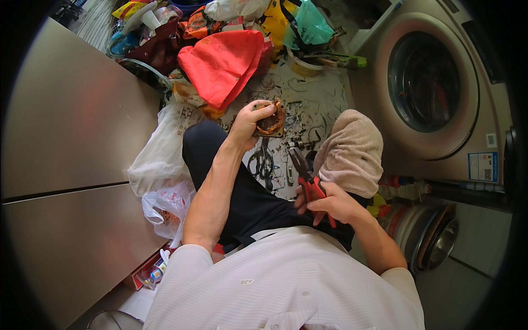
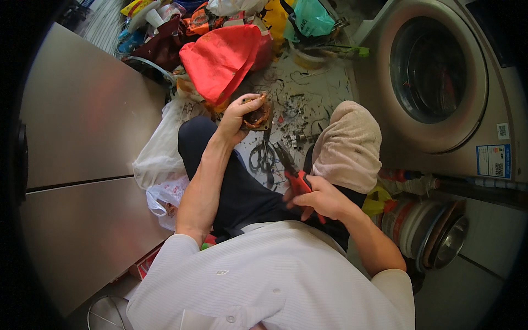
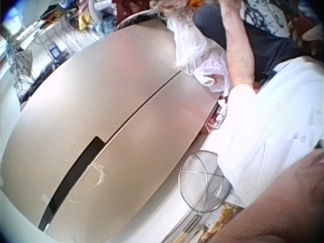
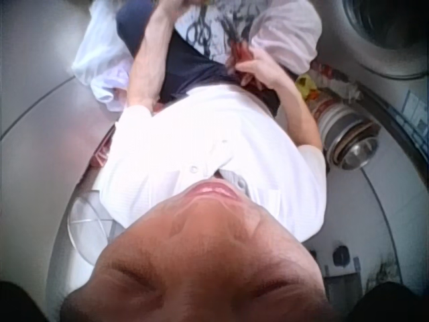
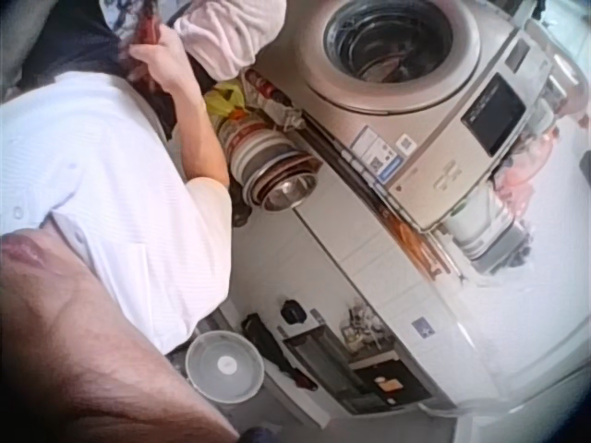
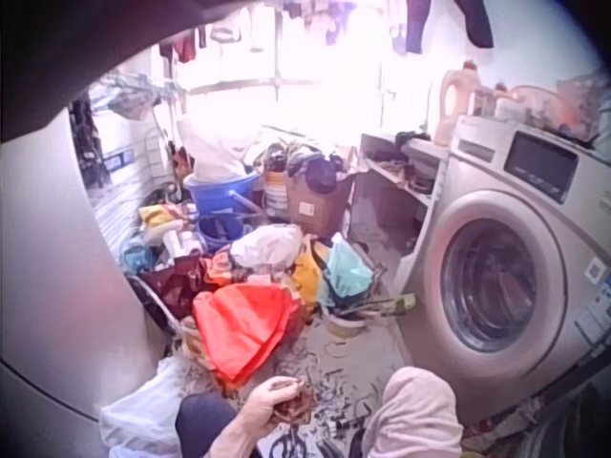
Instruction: The person disassembles a motor stator by cutting and pulling copper coils with pliers, prying inside the metal core with a screwdriver, and pulling out copper wires using the pliers.
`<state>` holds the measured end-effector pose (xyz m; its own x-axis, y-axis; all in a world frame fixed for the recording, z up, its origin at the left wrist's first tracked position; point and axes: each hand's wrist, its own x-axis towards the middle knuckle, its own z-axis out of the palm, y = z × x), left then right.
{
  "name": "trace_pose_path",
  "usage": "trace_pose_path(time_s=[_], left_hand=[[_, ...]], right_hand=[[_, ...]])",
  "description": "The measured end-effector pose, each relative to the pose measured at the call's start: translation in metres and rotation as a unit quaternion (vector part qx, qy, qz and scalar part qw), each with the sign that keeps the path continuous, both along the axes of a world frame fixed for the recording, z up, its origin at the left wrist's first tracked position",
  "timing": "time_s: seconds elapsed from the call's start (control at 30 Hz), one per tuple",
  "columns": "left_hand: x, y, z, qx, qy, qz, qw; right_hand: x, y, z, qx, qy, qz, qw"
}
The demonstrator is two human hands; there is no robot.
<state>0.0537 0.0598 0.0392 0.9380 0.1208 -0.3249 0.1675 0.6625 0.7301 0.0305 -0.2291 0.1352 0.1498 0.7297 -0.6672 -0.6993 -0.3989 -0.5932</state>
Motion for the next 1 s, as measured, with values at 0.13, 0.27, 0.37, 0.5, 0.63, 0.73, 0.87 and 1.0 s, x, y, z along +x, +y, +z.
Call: trace_pose_path(time_s=[0.13,0.27,0.37,0.5,0.63,0.73,0.87,1.0], left_hand=[[-0.002,0.006,-0.008,-0.141,-0.011,-0.032,0.989],[-0.001,0.002,-0.003,-0.161,-0.024,-0.054,0.985],[-0.003,-0.003,0.008,-0.168,-0.018,-0.076,0.983],[-0.003,0.006,-0.001,-0.171,-0.05,-0.122,0.976],[-0.001,0.006,-0.003,-0.156,-0.061,-0.157,0.973],[-0.002,0.003,-0.003,-0.137,-0.057,-0.164,0.975],[-0.002,0.001,0.005,-0.102,-0.055,-0.175,0.978],[-0.002,0.0,0.015,-0.048,-0.031,-0.205,0.977]], right_hand=[[0.016,-0.008,0.008,-0.077,-0.627,0.09,0.77],[0.038,0.006,0.006,-0.104,-0.724,0.082,0.677],[0.042,0.016,0.009,-0.127,-0.763,0.098,0.627],[0.043,0.021,0.01,-0.152,-0.765,0.134,0.611],[0.045,0.025,0.012,-0.136,-0.799,0.129,0.571],[0.048,0.028,0.01,-0.133,-0.836,0.102,0.522],[0.055,0.028,0.0,-0.138,-0.868,0.118,0.463],[0.07,0.028,0.003,-0.099,-0.9,0.164,0.391]])
